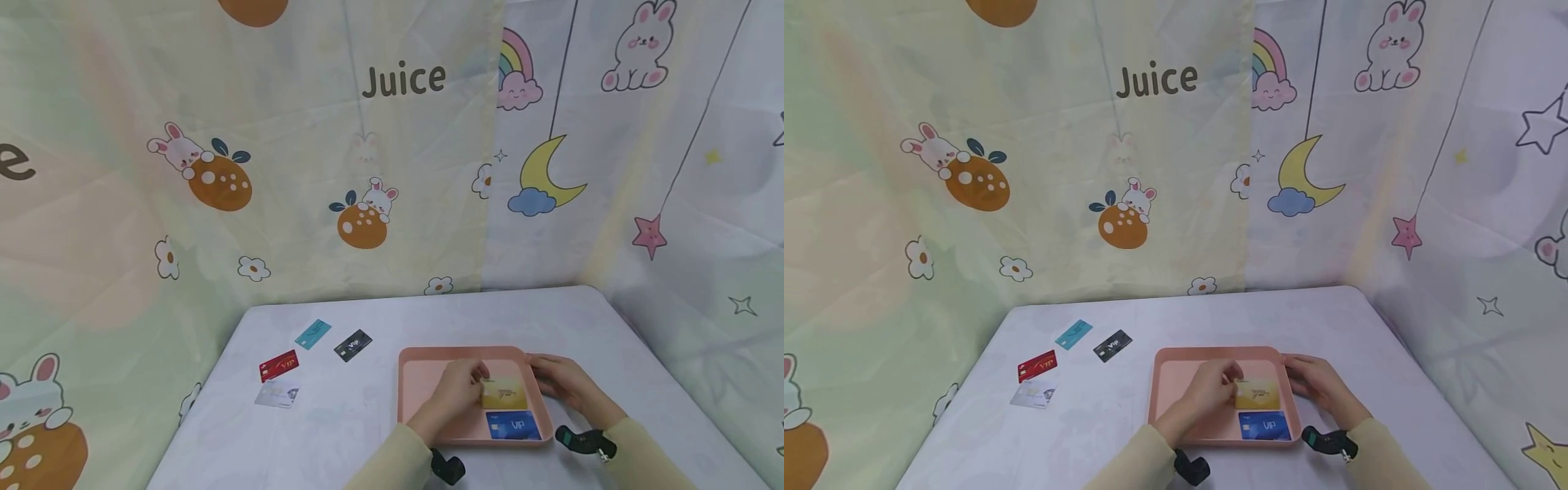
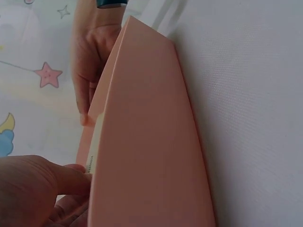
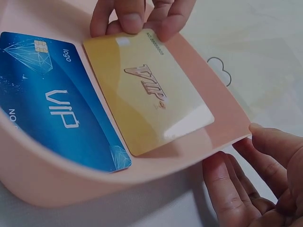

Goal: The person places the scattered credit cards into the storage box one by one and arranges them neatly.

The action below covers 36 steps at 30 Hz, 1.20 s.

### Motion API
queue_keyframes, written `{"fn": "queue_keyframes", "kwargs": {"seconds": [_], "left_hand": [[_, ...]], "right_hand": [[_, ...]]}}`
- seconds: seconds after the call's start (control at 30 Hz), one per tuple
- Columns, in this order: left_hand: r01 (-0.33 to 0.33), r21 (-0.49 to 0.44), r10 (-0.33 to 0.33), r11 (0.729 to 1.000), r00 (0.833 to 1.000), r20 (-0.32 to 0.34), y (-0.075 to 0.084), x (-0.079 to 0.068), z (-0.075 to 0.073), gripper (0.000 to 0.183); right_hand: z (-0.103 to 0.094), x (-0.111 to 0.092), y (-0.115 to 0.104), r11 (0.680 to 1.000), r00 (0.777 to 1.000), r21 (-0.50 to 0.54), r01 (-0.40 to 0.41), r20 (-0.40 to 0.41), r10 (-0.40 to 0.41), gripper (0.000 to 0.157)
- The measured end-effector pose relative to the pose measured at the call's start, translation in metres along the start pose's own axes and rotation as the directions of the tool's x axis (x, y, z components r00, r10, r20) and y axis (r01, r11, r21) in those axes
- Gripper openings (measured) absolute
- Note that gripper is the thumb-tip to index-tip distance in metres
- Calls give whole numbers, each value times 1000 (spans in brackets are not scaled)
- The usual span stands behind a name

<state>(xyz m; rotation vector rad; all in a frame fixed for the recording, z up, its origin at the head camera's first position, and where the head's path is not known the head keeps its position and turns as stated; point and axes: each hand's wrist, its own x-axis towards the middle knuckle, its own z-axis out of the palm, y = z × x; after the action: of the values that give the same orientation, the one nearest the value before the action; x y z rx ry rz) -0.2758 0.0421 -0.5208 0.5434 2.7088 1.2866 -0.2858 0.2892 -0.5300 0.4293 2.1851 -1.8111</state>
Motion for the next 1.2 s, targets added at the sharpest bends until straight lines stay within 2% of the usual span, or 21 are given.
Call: {"fn": "queue_keyframes", "kwargs": {"seconds": [0.33,0.57,1.2], "left_hand": [[25,43,-25,999,1000,-4,-1,3,8,19],[1,75,-1,997,1000,3,-5,4,9,18],[39,62,-39,997,999,-8,-2,2,12,13]], "right_hand": [[-1,0,2,1000,1000,8,-6,-4,6,76],[1,0,1,1000,1000,12,-7,-10,7,75],[0,-1,1,1000,1000,8,-4,-19,4,70]]}}
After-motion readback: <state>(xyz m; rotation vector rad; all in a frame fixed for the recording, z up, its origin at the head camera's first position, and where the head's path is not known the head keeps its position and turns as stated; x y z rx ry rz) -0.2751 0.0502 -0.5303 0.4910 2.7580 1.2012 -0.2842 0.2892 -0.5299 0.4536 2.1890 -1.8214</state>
